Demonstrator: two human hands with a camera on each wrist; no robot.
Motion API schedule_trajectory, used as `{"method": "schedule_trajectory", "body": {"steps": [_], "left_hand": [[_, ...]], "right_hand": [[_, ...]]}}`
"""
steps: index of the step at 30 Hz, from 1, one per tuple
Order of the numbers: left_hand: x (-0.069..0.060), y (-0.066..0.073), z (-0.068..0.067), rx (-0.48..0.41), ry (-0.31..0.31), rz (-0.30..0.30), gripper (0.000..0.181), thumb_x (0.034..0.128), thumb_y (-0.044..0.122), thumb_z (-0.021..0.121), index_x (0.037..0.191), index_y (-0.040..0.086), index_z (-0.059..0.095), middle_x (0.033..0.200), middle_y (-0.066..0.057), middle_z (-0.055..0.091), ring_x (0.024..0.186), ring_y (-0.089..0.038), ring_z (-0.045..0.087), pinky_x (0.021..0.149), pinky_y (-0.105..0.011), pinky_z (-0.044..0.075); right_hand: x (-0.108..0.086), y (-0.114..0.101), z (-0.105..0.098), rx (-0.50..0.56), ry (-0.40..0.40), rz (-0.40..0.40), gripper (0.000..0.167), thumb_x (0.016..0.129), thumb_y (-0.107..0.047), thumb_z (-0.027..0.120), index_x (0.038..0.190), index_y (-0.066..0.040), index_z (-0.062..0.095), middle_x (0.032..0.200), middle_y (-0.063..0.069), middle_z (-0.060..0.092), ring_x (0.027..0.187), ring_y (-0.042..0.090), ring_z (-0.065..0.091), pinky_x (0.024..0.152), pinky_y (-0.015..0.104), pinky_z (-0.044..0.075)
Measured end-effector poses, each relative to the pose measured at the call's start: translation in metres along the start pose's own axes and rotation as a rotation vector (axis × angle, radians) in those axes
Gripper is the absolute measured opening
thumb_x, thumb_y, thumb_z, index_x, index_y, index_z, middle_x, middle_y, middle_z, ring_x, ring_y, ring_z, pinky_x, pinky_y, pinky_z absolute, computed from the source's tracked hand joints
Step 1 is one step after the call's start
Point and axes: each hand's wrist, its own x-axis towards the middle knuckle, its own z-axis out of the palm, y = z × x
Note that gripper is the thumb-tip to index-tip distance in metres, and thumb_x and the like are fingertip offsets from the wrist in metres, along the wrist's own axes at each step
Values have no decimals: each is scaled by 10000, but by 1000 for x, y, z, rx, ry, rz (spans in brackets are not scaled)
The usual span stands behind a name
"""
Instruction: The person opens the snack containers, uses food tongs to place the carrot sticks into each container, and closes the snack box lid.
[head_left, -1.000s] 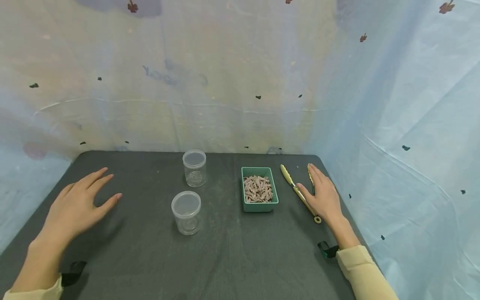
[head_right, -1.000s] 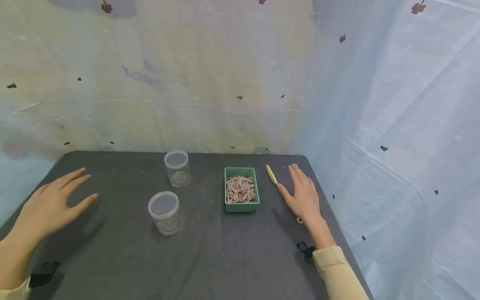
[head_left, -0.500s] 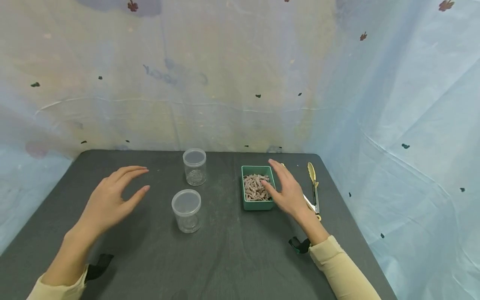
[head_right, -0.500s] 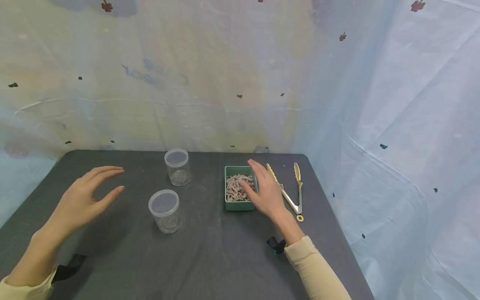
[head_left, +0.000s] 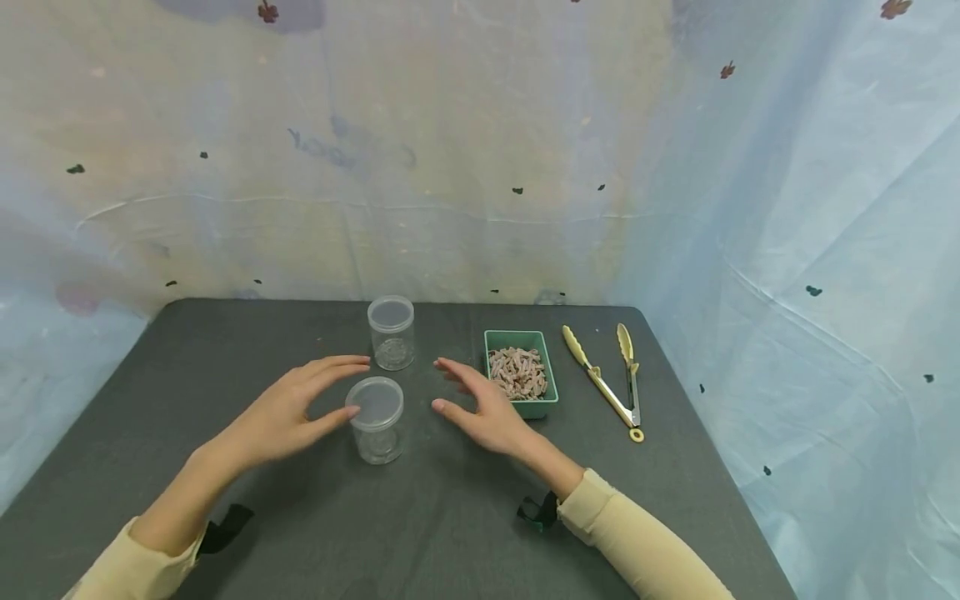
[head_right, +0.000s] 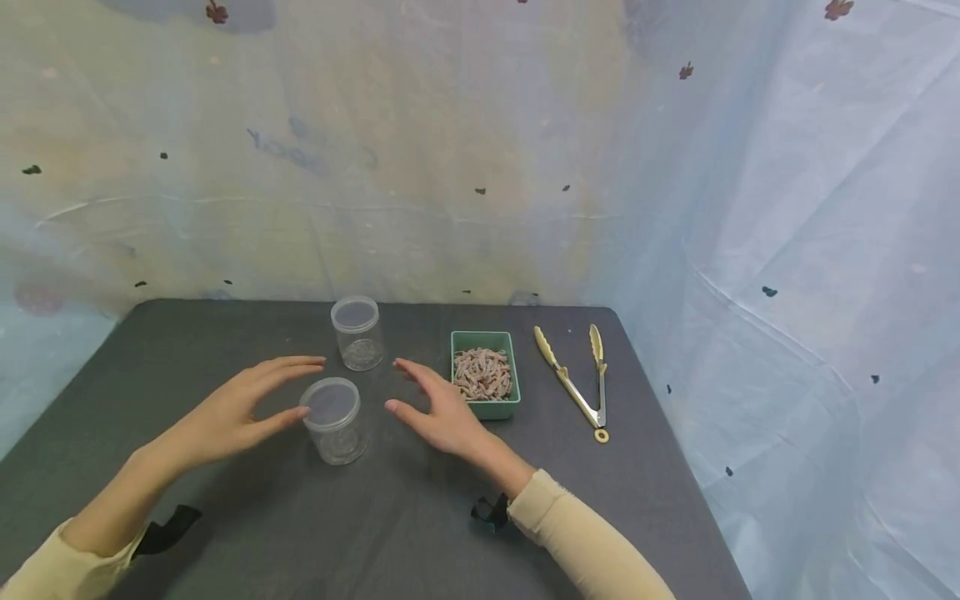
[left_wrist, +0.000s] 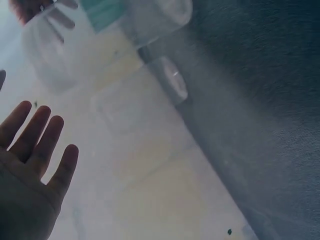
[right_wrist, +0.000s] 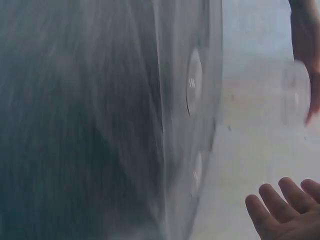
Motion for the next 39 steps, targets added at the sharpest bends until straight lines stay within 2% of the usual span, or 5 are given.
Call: {"method": "schedule_trajectory", "body": {"steps": [5,14,22,33,39], "left_hand": [[0,-5,8,-24,-132,13,686,974,324,766,1570,154,472,1640,-55,400,1450,-362,438,1067,-677,398],[3,-11,14,-55,-212,81,693,1035,312,680,1630,144,367,1684,-94,319,1492,-358,382,1084,-649,410],[2,-10,14,-56,-206,71,670,1016,290,704,1596,100,426,1641,-114,385,1457,-375,432,1060,-603,457],[0,-2,20,53,-62,-2,706,873,418,844,1442,90,585,1408,-42,541,1215,-249,605,903,-463,561],[2,-6,10,-118,-177,-26,618,1020,327,707,1563,178,453,1617,-38,369,1439,-332,440,1035,-585,476]], "right_hand": [[13,-4,24,84,-151,69,715,1033,-261,684,1640,-153,322,1642,57,405,1469,262,451,1159,490,413],[26,4,45,108,-253,80,835,965,-204,780,1651,-194,303,1632,1,416,1473,170,430,1157,440,422],[25,6,53,123,-237,69,817,962,-182,785,1639,-165,329,1571,53,498,1401,165,517,1117,385,466],[25,6,63,47,-195,50,764,953,-215,792,1601,-135,396,1541,55,527,1354,173,563,1098,327,475],[25,7,62,57,-210,49,777,962,-231,781,1616,-147,369,1567,49,498,1366,187,554,1100,353,479]]}}
